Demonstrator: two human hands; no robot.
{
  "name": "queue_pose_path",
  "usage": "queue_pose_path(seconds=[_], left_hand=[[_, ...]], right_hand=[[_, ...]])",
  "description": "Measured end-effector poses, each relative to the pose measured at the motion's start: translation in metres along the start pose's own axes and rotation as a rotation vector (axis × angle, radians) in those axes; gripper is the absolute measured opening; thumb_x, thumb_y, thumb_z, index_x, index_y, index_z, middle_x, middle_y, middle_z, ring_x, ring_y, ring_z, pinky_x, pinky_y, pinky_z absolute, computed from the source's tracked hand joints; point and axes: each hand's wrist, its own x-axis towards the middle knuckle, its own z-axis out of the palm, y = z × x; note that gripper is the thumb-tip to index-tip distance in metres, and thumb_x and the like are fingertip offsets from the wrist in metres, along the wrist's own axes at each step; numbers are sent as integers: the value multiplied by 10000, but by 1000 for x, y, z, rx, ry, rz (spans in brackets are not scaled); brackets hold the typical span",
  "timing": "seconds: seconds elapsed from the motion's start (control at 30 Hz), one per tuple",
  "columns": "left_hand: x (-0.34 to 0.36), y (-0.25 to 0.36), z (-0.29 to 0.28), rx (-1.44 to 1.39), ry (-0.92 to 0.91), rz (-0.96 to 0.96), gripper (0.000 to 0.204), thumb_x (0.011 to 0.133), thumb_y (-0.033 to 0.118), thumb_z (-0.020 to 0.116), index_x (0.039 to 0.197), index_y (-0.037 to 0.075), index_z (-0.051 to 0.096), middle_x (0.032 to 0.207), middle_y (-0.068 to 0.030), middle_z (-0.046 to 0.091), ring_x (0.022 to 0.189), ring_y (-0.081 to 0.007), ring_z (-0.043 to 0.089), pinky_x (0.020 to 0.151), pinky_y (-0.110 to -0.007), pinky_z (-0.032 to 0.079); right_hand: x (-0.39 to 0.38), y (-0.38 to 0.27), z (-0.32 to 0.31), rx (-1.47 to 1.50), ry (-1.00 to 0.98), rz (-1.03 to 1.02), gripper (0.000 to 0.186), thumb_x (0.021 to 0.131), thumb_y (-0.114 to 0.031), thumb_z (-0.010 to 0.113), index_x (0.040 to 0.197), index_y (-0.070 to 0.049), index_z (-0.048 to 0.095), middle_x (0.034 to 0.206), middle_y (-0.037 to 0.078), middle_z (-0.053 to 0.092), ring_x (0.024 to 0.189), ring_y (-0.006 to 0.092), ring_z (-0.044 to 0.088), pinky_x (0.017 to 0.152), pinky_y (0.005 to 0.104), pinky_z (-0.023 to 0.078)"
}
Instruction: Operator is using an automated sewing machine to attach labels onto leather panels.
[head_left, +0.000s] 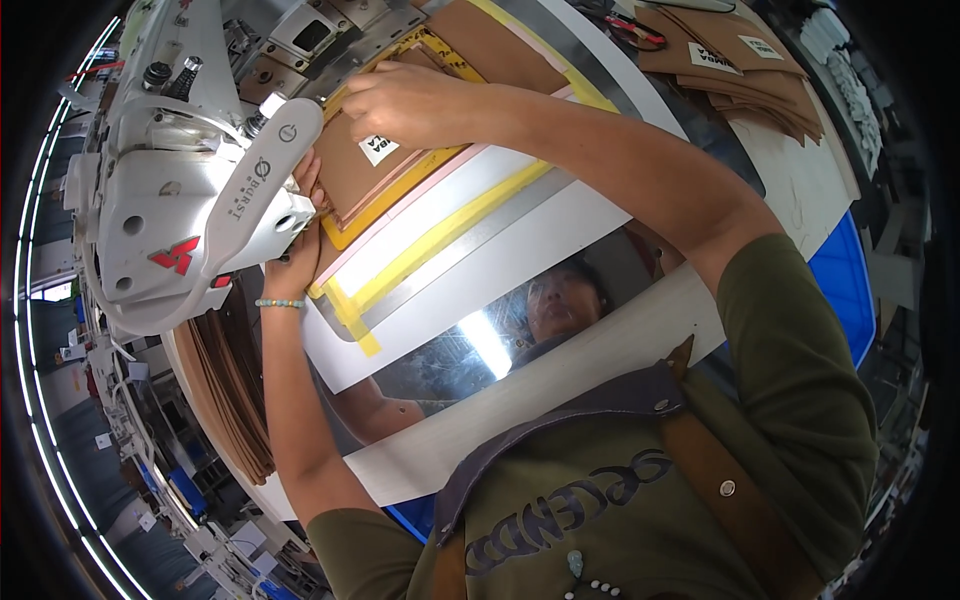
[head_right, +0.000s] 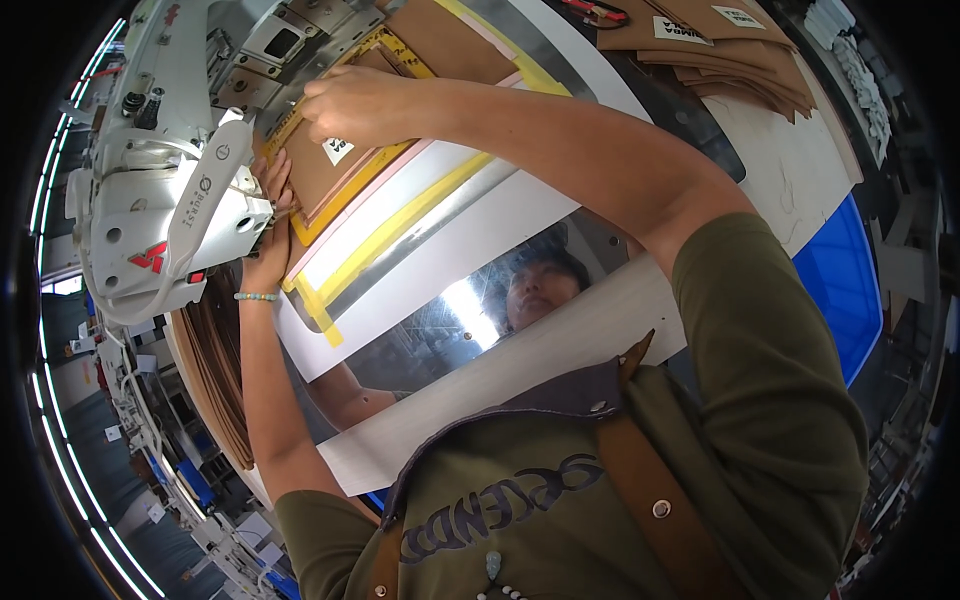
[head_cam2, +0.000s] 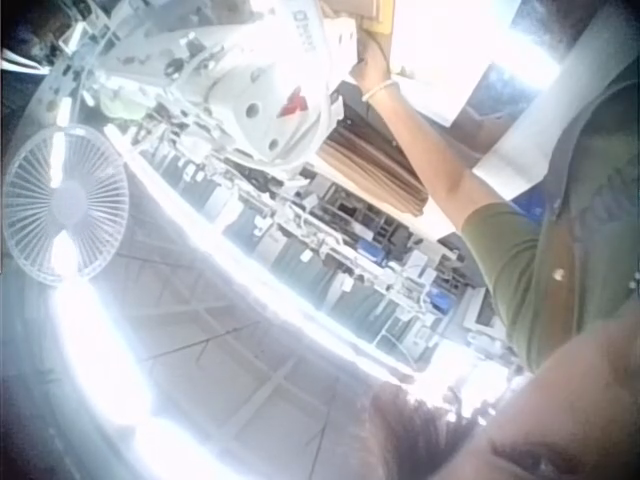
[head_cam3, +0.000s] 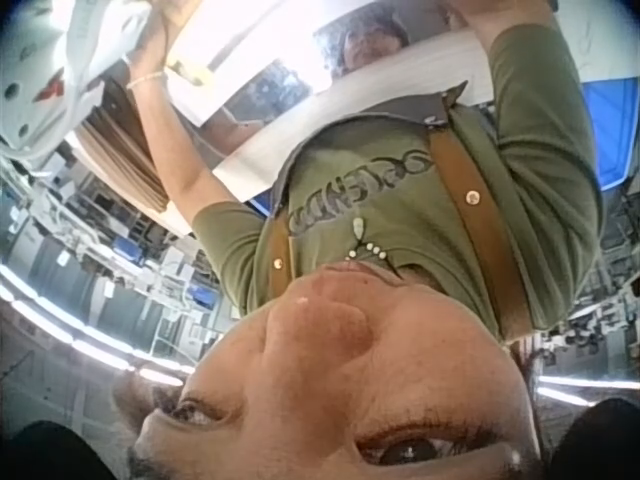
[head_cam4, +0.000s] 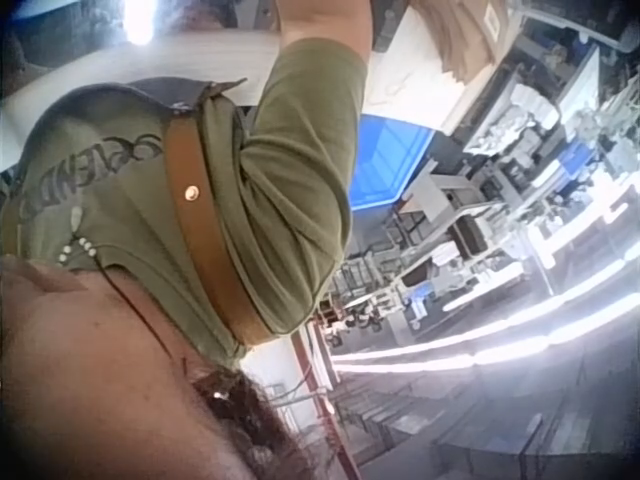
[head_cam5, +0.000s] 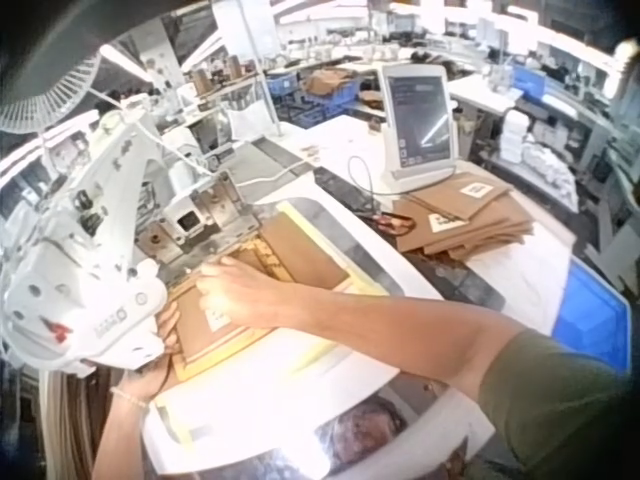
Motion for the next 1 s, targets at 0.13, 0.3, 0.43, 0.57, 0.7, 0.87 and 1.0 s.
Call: queue_pose_path(seconds=[0.13, 0.3, 0.43, 0.57, 0.7, 0.87, 1.0], left_hand=[[-3, -8, 7, -184, 56, -33, 420, 1118, 214, 594, 1513, 74, 621, 1587, -74, 605, 1443, -244, 563, 1232, -353, 376], [-3, -15, 6, -187, -8, -122, 421, 1138, 231, 542, 1526, 82, 604, 1614, -49, 566, 1546, -263, 426, 1320, -405, 265], [3, -11, 7, -109, 48, -67, 386, 1110, 158, 575, 1481, 74, 637, 1548, -62, 630, 1433, -240, 543, 1232, -366, 376], [-1, -34, 10, -173, 92, -2, 401, 1038, 173, 684, 1431, 93, 676, 1489, -83, 678, 1340, -256, 646, 1158, -367, 477], [-37, -92, 22, 26, -64, -162, 436, 998, 237, 731, 1413, 111, 683, 1466, -93, 686, 1341, -290, 642, 1157, -399, 484], [-47, -158, 52, 187, 31, -17, 485, 927, 336, 785, 1364, 146, 699, 1421, -116, 695, 1328, -352, 636, 1135, -464, 509], [-46, -159, 58, 133, 8, -64, 438, 947, 317, 758, 1342, 134, 706, 1396, -125, 704, 1306, -359, 645, 1112, -465, 517]], right_hand=[[0, -14, 1, 130, 57, 0, 210, 893, -126, 738, 1085, -113, 822, 1100, 7, 702, 1181, 213, 613, 1022, 402, 515], [-1, -33, 3, 396, -88, -82, 303, 917, -41, 676, 1188, -93, 801, 1227, 49, 693, 1218, 254, 625, 1078, 435, 484], [-2, -32, -1, 416, -135, -77, 354, 900, -3, 652, 1193, -126, 807, 1286, 56, 692, 1243, 259, 622, 1102, 444, 470], [-2, -34, -4, 367, -133, -106, 435, 890, 11, 645, 1243, -183, 809, 1365, 57, 679, 1277, 272, 611, 1110, 447, 471], [-3, -36, -7, 332, -171, -87, 434, 916, -25, 655, 1280, -208, 804, 1404, 52, 664, 1310, 278, 595, 1124, 452, 470], [1, -38, -9, 324, -217, -59, 422, 932, -47, 652, 1281, -227, 805, 1414, 49, 659, 1323, 281, 587, 1132, 459, 466], [5, -39, -9, 278, -287, -43, 431, 941, -49, 631, 1283, -243, 807, 1392, 39, 666, 1319, 273, 589, 1132, 463, 463]])
